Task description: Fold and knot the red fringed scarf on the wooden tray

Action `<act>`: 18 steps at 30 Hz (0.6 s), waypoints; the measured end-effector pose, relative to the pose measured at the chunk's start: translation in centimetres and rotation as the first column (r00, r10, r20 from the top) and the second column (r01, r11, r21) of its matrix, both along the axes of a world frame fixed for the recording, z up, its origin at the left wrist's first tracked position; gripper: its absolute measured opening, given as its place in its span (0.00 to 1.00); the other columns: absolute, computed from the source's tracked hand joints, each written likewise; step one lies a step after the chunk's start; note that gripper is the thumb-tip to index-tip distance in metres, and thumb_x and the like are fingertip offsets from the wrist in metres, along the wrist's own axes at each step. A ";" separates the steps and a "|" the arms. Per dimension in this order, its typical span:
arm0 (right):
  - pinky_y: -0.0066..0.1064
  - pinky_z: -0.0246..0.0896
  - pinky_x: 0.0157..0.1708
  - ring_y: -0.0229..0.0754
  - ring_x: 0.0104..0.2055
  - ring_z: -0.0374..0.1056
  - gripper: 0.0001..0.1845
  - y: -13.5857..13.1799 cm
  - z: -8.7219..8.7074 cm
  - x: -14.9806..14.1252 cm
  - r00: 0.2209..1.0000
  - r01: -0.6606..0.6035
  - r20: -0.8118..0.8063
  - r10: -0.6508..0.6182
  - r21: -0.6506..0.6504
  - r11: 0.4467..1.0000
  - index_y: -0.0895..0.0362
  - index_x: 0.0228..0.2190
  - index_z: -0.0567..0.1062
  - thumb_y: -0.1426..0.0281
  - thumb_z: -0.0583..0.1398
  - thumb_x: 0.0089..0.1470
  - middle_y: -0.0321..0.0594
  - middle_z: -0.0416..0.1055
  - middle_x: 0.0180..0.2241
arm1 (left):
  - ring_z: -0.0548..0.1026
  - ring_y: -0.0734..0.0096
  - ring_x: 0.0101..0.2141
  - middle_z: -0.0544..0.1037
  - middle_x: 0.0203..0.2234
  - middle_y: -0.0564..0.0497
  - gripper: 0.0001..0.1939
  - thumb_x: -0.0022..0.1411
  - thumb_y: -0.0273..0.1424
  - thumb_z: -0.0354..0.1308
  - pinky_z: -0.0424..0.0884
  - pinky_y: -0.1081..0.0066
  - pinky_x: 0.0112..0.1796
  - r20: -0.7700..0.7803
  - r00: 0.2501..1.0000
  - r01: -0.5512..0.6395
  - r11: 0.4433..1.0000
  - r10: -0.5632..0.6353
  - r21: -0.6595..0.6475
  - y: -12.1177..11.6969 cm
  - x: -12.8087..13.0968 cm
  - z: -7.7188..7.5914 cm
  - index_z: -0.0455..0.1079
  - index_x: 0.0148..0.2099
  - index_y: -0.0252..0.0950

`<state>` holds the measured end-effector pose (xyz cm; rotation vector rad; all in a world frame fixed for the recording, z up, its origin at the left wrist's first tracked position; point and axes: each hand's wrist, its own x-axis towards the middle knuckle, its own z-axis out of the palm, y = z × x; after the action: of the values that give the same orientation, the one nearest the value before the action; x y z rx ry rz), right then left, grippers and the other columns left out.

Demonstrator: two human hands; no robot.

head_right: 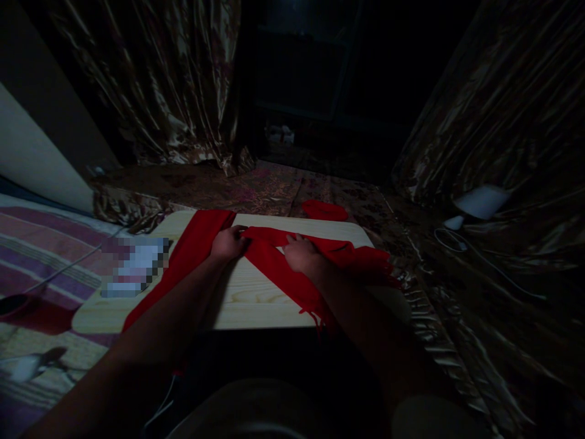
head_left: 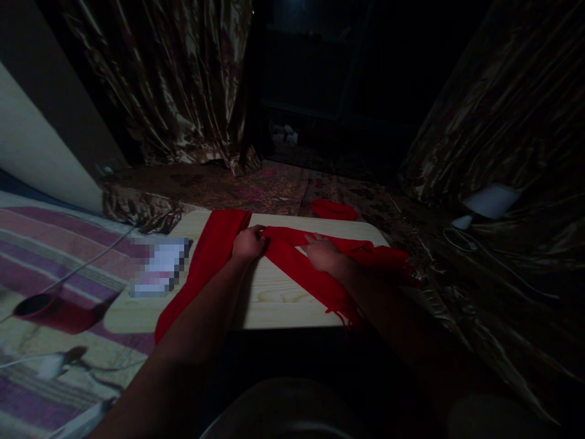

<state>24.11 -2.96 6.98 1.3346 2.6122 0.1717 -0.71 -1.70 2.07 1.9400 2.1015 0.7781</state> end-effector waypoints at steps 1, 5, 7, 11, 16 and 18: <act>0.47 0.55 0.61 0.59 0.65 0.58 0.27 0.4 -0.3 0.4 1.000 -0.009 -0.014 0.009 -0.026 1.000 0.62 0.57 0.74 0.77 0.57 0.55 0.59 0.58 0.66 | 0.79 0.57 0.50 0.81 0.50 0.45 0.23 0.63 0.36 0.54 0.73 0.67 0.46 -0.007 1.000 0.009 1.000 -0.009 0.005 0.0 0.0 0.0 0.73 0.60 0.43; 0.37 0.56 0.60 0.50 0.60 0.64 0.27 1.3 -0.9 1.7 0.960 -0.024 -0.280 0.014 -0.030 0.999 0.65 0.57 0.71 0.79 0.56 0.54 0.57 0.68 0.59 | 0.78 0.55 0.51 0.81 0.50 0.43 0.23 0.62 0.34 0.55 0.72 0.65 0.49 0.004 0.999 0.042 0.999 -0.042 0.020 0.1 0.1 -0.1 0.75 0.59 0.41; 0.34 0.59 0.57 0.46 0.54 0.68 0.24 1.9 -0.4 2.2 0.881 0.039 -0.472 -0.025 0.021 0.999 0.62 0.52 0.73 0.80 0.56 0.53 0.51 0.73 0.53 | 0.79 0.57 0.49 0.82 0.47 0.43 0.21 0.62 0.34 0.56 0.72 0.67 0.48 0.105 0.993 0.050 0.998 -0.053 0.026 0.2 0.5 0.0 0.77 0.56 0.40; 0.31 0.65 0.43 0.42 0.40 0.71 0.21 4.4 2.4 2.6 0.701 0.253 -0.679 -0.220 -0.052 0.966 0.58 0.41 0.75 0.83 0.54 0.46 0.40 0.77 0.40 | 0.80 0.63 0.33 0.84 0.33 0.45 0.16 0.61 0.39 0.61 0.74 0.70 0.35 0.552 0.829 0.154 0.986 -0.090 -0.071 0.3 1.9 0.5 0.80 0.42 0.33; 0.25 0.63 0.37 0.38 0.34 0.70 0.17 9.1 6.7 2.9 0.605 0.299 -0.724 -0.332 -0.181 0.937 0.60 0.31 0.77 0.83 0.51 0.46 0.37 0.76 0.31 | 0.78 0.70 0.27 0.82 0.27 0.47 0.16 0.51 0.41 0.71 0.76 0.71 0.32 0.919 0.381 0.539 0.832 -0.098 -0.135 -0.3 2.7 1.1 0.77 0.32 0.32; 0.25 0.62 0.35 0.38 0.33 0.71 0.17 10.5 7.5 2.9 0.667 0.304 -0.651 -0.362 -0.205 0.930 0.61 0.32 0.79 0.83 0.52 0.48 0.38 0.77 0.30 | 0.80 0.70 0.28 0.82 0.28 0.47 0.15 0.49 0.38 0.72 0.77 0.71 0.34 0.957 0.280 0.640 0.758 -0.078 -0.125 -0.8 2.7 1.3 0.76 0.34 0.33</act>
<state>27.01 7.54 14.49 2.1395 2.7660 -0.5989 1.95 -2.50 3.36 1.1089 0.8945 0.8001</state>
